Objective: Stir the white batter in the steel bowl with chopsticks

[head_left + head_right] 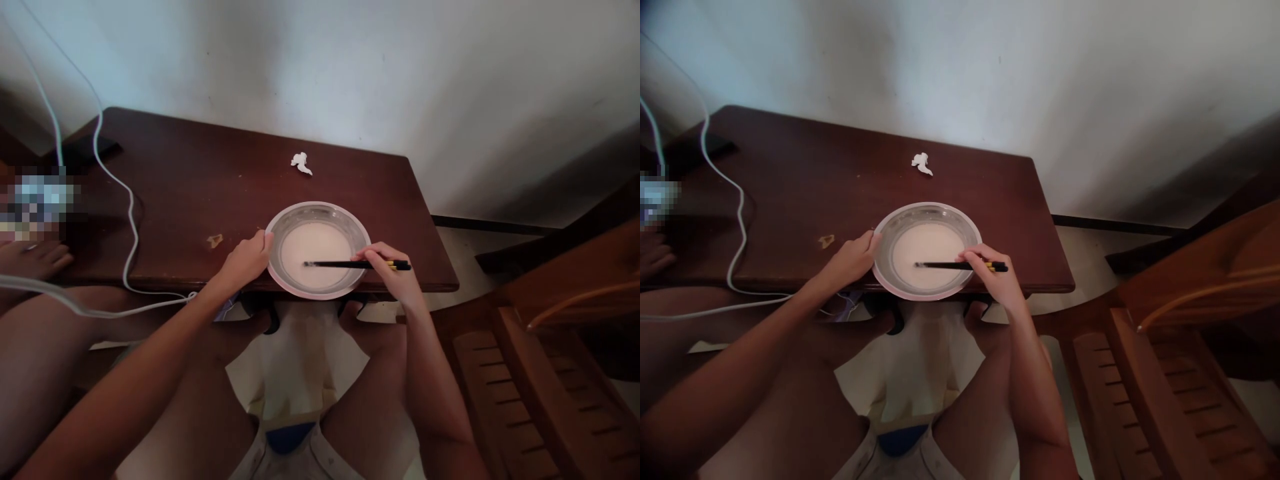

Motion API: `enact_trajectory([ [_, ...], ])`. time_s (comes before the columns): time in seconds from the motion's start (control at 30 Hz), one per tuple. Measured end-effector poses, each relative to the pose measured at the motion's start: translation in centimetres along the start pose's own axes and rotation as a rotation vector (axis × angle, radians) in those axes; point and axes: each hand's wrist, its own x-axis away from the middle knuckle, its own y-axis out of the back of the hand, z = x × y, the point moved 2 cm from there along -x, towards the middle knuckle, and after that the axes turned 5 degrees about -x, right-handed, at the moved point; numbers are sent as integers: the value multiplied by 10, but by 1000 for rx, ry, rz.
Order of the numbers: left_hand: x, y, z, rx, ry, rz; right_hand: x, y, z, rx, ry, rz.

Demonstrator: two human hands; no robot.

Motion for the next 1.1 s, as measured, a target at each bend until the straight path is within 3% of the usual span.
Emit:
enact_trajectory([
  [0.07, 0, 0, 0, 4, 1, 1, -1, 1, 1, 43, 34, -44],
  [0.2, 0, 0, 0, -7, -4, 3, 1, 15, 2, 30, 29, -300],
  [0.37, 1, 0, 0, -3, -10, 4, 3, 8, 6, -5, -2, -104],
  [0.43, 1, 0, 0, 3, -7, 2, 3, 9, 11, 52, 33, -135],
  [0.57, 0, 1, -1, 6, 1, 10, 7, 19, 21, 114, 44, -329],
  [0.8, 0, 0, -1, 15, -14, 2, 5, 0, 16, -20, -95, -119],
  [1.0, 3, 3, -2, -1, 12, 9, 3, 11, 12, 31, -10, -312],
  [1.1, 3, 3, -3, -5, 13, 5, 1, 2, 10, -6, -17, -211],
])
